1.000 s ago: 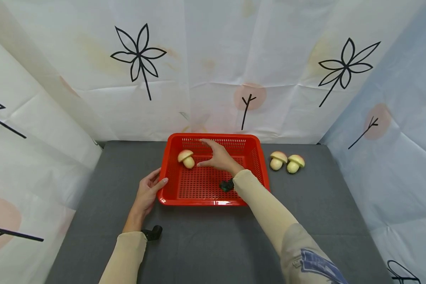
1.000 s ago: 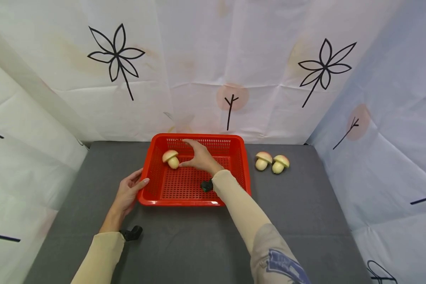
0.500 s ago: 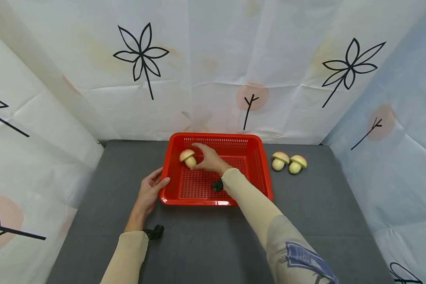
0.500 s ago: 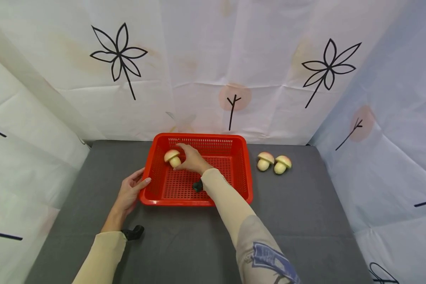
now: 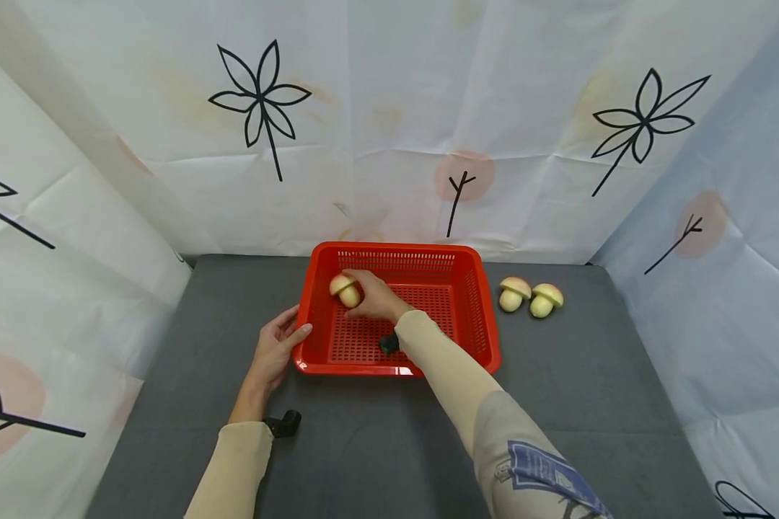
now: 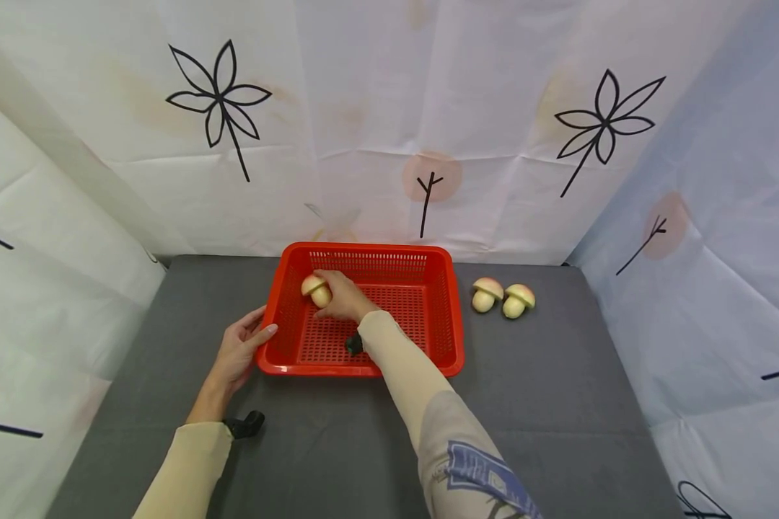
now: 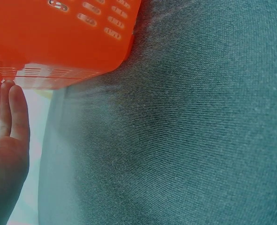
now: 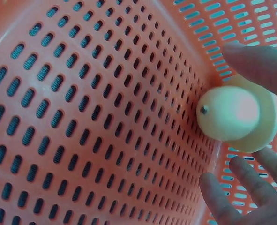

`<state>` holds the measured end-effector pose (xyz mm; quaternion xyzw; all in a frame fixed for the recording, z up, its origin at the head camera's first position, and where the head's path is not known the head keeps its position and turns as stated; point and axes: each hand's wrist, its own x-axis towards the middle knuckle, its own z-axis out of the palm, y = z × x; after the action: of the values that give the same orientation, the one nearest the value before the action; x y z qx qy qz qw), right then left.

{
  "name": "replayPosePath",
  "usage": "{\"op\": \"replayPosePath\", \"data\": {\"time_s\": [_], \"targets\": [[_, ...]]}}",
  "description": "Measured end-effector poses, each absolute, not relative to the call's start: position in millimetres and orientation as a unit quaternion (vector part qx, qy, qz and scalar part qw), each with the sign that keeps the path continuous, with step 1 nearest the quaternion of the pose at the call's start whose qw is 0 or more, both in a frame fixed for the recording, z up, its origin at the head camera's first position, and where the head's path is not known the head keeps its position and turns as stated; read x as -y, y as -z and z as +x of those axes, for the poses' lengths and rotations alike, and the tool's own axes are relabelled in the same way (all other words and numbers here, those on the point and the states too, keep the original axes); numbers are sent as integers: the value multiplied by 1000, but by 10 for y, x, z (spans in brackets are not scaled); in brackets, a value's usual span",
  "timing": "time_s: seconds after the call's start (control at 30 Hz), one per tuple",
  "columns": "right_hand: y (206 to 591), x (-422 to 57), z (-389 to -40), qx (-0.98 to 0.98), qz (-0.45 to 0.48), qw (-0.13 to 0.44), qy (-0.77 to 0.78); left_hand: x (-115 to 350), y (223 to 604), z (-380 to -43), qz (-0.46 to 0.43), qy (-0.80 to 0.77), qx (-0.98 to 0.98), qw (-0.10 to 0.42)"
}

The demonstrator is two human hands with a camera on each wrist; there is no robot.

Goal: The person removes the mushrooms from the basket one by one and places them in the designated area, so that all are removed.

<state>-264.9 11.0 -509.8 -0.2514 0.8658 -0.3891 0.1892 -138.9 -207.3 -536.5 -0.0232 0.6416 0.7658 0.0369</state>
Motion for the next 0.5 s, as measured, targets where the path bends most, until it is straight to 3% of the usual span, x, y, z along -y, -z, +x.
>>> {"op": "replayPosePath", "data": {"time_s": [0.5], "targets": [[5077,-44,-2591,-881,-280,189,332,2064,5354,-1391,-26,-762,-646,34]]}}
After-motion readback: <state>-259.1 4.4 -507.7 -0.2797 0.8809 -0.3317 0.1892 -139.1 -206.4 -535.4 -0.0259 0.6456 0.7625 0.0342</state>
